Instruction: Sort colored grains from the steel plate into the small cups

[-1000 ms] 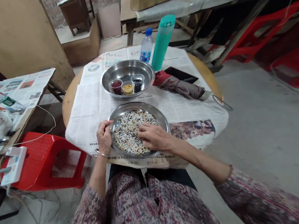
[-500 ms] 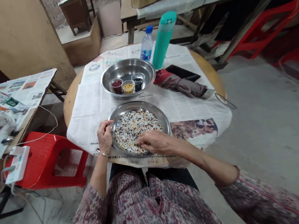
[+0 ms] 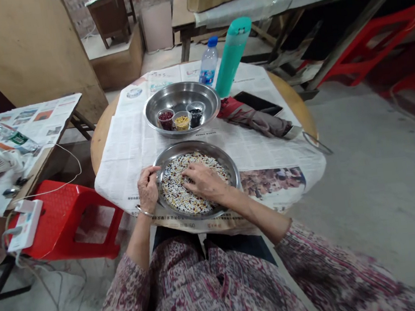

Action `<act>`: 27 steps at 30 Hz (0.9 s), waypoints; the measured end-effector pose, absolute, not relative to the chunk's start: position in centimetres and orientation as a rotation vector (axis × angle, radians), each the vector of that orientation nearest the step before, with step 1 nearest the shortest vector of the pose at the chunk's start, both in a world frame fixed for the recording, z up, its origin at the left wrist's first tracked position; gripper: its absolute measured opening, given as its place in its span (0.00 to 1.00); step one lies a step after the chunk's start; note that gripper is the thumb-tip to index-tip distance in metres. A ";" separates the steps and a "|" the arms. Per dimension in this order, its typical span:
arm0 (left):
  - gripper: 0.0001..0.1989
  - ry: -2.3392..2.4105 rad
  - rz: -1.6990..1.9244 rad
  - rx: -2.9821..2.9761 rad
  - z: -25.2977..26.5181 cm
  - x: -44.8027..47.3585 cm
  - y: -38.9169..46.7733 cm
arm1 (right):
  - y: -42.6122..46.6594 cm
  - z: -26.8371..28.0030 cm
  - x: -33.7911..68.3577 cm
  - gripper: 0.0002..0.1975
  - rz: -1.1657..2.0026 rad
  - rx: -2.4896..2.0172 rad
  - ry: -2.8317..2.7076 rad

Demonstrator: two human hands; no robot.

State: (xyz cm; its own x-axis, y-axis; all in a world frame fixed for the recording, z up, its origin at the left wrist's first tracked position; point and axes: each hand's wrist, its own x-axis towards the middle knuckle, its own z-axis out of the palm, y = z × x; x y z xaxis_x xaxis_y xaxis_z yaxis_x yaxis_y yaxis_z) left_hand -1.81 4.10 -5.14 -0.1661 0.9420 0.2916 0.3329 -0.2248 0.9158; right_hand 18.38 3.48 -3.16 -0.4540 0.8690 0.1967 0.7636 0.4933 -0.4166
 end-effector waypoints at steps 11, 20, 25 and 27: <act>0.10 1.470 1.408 1.542 -5.3 -1.9 4.1 | 0.3 -2.5 17.0 0.08 0.493 -1.073 -2.574; 0.11 1.465 1.414 1.553 -5.0 -1.8 4.1 | 3.5 -2.7 21.1 0.11 0.162 -1.530 -2.268; 0.11 1.480 1.416 1.552 -5.1 -1.7 4.1 | 1.6 -2.7 22.4 0.11 0.082 -1.500 -2.131; 0.10 1.497 1.428 1.562 -5.1 -1.7 4.1 | 0.3 -3.0 22.8 0.09 0.050 -1.526 -2.066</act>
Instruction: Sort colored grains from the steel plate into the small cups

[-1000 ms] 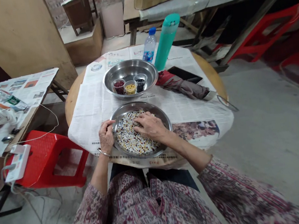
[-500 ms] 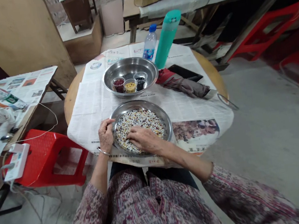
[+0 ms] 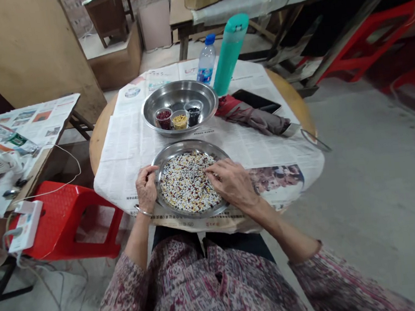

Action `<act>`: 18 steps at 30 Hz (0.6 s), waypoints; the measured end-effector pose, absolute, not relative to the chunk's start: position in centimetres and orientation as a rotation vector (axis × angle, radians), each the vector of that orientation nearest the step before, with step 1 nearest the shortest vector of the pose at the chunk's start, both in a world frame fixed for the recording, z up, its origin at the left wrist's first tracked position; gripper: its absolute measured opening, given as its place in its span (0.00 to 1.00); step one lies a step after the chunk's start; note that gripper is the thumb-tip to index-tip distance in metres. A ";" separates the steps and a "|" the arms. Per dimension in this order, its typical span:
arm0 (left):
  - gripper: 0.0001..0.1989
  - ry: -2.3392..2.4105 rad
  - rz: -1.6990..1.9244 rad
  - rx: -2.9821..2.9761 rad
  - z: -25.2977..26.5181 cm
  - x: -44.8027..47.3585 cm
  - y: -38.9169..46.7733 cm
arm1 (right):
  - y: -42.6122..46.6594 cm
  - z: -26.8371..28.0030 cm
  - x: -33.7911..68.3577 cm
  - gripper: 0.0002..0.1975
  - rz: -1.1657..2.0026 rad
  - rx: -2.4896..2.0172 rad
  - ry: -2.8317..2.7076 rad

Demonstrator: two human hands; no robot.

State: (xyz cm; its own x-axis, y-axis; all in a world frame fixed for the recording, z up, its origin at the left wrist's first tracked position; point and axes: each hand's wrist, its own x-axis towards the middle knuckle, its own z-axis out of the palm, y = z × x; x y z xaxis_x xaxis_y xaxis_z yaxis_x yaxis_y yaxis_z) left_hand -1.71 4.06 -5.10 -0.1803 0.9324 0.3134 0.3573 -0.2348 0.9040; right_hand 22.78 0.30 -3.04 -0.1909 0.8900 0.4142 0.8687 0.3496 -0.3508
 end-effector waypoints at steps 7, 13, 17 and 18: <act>0.07 1.640 1.399 2.029 -2.6 -1.3 2.8 | -3.0 -4.8 22.5 0.07 0.116 -1.501 -1.779; 0.10 1.151 0.875 2.460 -0.7 3.1 1.1 | -3.2 -5.8 21.5 0.11 0.259 -1.401 -1.515; 0.17 1.115 0.563 2.496 -1.4 5.6 0.7 | -3.3 -6.3 21.4 0.13 0.249 -1.399 -1.487; 0.18 1.117 0.511 2.500 -1.6 5.9 0.6 | -3.3 -6.3 21.4 0.13 0.250 -1.392 -1.490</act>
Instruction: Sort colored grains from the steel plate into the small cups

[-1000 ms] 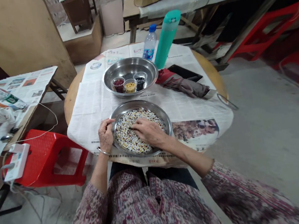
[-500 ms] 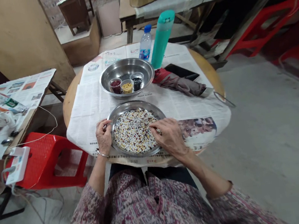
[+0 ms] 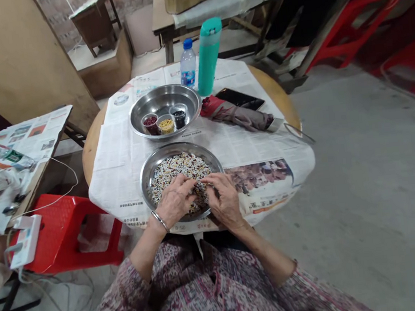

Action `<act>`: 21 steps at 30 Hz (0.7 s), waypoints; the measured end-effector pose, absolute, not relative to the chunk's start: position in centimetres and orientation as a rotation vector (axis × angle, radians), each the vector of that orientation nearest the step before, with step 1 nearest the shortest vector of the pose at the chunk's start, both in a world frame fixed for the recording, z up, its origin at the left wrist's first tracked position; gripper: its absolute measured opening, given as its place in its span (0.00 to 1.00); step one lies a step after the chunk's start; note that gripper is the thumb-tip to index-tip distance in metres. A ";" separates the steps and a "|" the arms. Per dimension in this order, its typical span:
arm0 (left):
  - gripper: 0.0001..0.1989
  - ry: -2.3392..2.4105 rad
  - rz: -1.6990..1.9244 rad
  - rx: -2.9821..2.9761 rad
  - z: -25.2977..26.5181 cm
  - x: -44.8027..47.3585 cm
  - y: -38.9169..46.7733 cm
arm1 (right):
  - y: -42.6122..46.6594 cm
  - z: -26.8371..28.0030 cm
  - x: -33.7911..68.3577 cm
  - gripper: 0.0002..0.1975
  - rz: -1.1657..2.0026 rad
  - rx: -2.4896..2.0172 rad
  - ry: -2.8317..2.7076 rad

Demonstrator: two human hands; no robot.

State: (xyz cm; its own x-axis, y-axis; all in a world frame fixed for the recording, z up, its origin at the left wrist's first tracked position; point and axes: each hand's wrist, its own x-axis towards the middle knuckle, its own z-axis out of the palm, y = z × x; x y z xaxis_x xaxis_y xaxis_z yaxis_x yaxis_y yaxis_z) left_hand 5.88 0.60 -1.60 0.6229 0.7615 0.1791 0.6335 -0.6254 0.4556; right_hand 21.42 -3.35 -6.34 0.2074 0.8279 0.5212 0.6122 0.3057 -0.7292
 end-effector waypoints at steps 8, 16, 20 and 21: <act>0.15 1.085 0.408 2.532 -2.2 6.8 0.7 | -3.3 -6.3 21.5 0.14 0.283 -1.387 -1.464; 0.11 1.127 0.311 2.551 -2.4 7.5 1.0 | -3.2 -6.5 21.5 0.14 0.262 -1.377 -1.469; 0.11 1.196 0.236 2.562 -2.3 7.5 0.9 | -3.0 -6.9 21.4 0.13 0.221 -1.332 -1.435; 0.11 1.204 0.228 2.559 -2.3 7.5 0.9 | -3.0 -7.0 21.4 0.12 0.210 -1.323 -1.436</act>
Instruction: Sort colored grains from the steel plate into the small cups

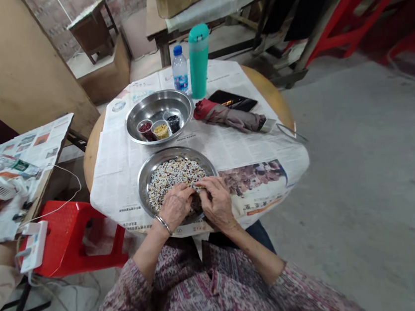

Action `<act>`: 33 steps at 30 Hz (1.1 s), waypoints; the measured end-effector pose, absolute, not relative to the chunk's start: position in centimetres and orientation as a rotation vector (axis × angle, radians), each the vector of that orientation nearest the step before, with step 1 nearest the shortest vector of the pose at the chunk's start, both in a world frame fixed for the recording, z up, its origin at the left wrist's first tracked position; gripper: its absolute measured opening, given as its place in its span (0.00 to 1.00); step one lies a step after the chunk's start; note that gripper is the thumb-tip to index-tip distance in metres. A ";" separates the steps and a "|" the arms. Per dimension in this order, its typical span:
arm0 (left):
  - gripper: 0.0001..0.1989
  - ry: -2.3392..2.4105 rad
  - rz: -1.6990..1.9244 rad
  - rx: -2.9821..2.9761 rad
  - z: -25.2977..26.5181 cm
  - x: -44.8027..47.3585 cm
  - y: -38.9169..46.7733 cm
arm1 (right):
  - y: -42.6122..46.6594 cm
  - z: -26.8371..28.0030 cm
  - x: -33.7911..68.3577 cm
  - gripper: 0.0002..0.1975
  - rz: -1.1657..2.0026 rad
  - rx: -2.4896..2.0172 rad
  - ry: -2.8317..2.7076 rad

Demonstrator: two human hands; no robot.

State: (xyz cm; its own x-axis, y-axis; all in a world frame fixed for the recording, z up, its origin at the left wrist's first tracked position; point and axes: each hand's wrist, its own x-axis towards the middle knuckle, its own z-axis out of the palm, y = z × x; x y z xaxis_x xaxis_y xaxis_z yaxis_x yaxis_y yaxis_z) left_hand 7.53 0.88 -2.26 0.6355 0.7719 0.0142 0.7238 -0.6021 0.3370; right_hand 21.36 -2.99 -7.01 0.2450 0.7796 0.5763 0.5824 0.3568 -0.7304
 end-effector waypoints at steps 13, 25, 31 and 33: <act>0.07 1.304 0.768 1.936 -1.7 7.4 0.1 | -3.0 -7.5 21.2 0.12 0.180 -1.318 -1.474; 0.18 0.974 0.935 0.560 -2.2 5.7 1.1 | -3.2 -7.2 21.3 0.11 0.165 -1.342 -1.499; 0.18 0.931 0.914 0.575 -1.8 5.7 0.8 | -3.3 -7.2 21.4 0.11 0.178 -1.357 -1.502; 0.19 0.918 0.902 0.582 -1.5 5.7 0.8 | -3.3 -7.2 21.4 0.11 0.183 -1.360 -1.507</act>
